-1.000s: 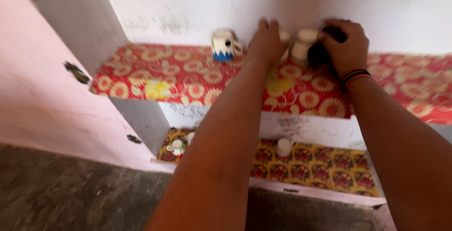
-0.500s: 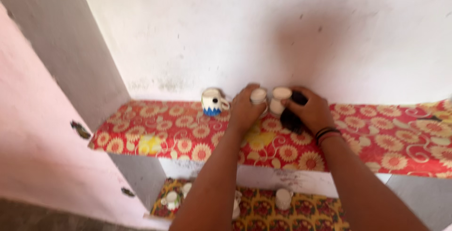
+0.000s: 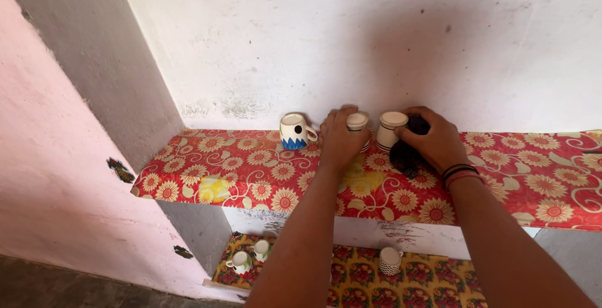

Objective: The person wipes a floral-patterned shelf liner with a dark cloth, then wipes the shelf surface itself. They then pick up several small cups from the lower shelf, wipe each one with the cloth, and place them back on the upper shelf.

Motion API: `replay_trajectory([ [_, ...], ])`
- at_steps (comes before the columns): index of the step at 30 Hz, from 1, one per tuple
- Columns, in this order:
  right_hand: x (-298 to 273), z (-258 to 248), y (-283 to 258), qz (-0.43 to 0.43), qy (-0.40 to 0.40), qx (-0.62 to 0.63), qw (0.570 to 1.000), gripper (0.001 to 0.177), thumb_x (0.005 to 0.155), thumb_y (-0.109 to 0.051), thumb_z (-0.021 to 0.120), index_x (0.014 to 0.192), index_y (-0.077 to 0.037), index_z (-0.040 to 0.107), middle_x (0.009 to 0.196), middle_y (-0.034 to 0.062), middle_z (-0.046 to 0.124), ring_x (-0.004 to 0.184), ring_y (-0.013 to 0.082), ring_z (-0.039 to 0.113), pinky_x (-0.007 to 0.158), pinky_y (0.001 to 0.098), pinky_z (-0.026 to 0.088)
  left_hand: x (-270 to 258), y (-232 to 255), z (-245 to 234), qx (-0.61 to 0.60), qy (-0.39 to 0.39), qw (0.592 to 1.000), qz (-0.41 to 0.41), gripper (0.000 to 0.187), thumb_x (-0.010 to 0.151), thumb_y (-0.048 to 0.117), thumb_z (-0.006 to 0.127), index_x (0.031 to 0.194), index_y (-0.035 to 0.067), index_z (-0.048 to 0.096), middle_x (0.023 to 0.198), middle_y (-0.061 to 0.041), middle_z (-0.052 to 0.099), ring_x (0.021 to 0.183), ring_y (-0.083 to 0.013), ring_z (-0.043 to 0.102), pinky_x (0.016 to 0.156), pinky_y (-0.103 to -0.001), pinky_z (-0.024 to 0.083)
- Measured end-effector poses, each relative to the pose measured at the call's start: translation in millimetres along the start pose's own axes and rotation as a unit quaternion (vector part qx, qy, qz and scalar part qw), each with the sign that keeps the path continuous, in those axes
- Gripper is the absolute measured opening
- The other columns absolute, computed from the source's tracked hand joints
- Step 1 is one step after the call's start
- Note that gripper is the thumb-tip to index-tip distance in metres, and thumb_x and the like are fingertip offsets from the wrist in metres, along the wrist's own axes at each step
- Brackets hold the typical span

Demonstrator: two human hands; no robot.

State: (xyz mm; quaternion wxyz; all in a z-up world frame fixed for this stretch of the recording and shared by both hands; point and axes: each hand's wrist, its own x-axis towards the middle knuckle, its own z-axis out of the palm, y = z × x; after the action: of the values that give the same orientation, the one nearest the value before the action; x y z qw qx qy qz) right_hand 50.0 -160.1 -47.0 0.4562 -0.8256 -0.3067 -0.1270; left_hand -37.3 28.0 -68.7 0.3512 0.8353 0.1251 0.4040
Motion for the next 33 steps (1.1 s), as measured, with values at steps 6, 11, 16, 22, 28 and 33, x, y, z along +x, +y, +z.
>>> replay_trajectory([
  [6, 3, -3, 5, -0.043, 0.012, -0.001, 0.999, 0.052, 0.081, -0.032, 0.079, 0.127, -0.01, 0.069, 0.119, 0.0134, 0.069, 0.109, 0.0282, 0.068, 0.098, 0.0399, 0.053, 1, -4, 2, -0.038, 0.033, 0.999, 0.018, 0.063, 0.082, 0.037, 0.072, 0.139, 0.014, 0.056, 0.139, -0.011, 0.055, 0.134, -0.0345, 0.045, 0.112, -0.053, 0.033],
  [11, -4, -1, 5, -0.104, 0.088, 0.006, 0.991, 0.054, 0.085, -0.027, 0.076, 0.136, -0.011, 0.066, 0.121, 0.0155, 0.058, 0.112, 0.032, 0.06, 0.101, 0.0412, 0.048, 4, -10, -6, -0.209, 0.093, 0.973, -0.034, 0.06, 0.098, 0.045, 0.067, 0.137, 0.002, 0.056, 0.135, -0.018, 0.058, 0.126, -0.0294, 0.058, 0.106, -0.043, 0.049],
  [16, -8, -6, -7, -0.046, 0.044, 0.011, 0.998, 0.049, 0.084, -0.027, 0.074, 0.131, -0.015, 0.07, 0.115, 0.014, 0.072, 0.107, 0.0277, 0.07, 0.098, 0.039, 0.054, 1, -8, -12, -0.224, 0.003, 0.975, -0.006, 0.059, 0.094, 0.033, 0.069, 0.139, -0.001, 0.054, 0.134, -0.019, 0.059, 0.117, -0.0279, 0.061, 0.098, -0.038, 0.053],
  [22, -9, -5, -10, -0.007, 0.006, 0.016, 1.0, 0.048, 0.083, -0.028, 0.074, 0.129, -0.015, 0.07, 0.113, 0.0133, 0.076, 0.103, 0.0264, 0.073, 0.095, 0.038, 0.056, -6, -16, -13, -0.25, -0.019, 0.968, -0.015, 0.054, 0.094, 0.027, 0.068, 0.139, -0.001, 0.055, 0.136, -0.015, 0.06, 0.116, -0.0248, 0.063, 0.097, -0.036, 0.054],
  [28, -8, -4, -2, -0.033, 0.021, 0.015, 0.999, 0.045, 0.083, -0.027, 0.073, 0.126, -0.013, 0.072, 0.116, 0.0143, 0.075, 0.106, 0.0275, 0.073, 0.097, 0.0375, 0.055, -5, -20, -12, -0.226, -0.031, 0.974, -0.014, 0.055, 0.096, 0.028, 0.066, 0.14, -0.001, 0.056, 0.134, -0.017, 0.064, 0.118, -0.0249, 0.065, 0.1, -0.035, 0.052],
  [33, -4, -3, 4, -0.091, 0.051, -0.006, 0.995, 0.04, 0.083, -0.023, 0.074, 0.12, -0.01, 0.074, 0.113, 0.0159, 0.071, 0.104, 0.0307, 0.069, 0.095, 0.0396, 0.054, 0, -22, -9, -0.238, -0.037, 0.97, -0.017, 0.057, 0.095, 0.029, 0.065, 0.142, -0.001, 0.054, 0.132, -0.018, 0.067, 0.119, -0.0258, 0.065, 0.101, -0.037, 0.053],
])
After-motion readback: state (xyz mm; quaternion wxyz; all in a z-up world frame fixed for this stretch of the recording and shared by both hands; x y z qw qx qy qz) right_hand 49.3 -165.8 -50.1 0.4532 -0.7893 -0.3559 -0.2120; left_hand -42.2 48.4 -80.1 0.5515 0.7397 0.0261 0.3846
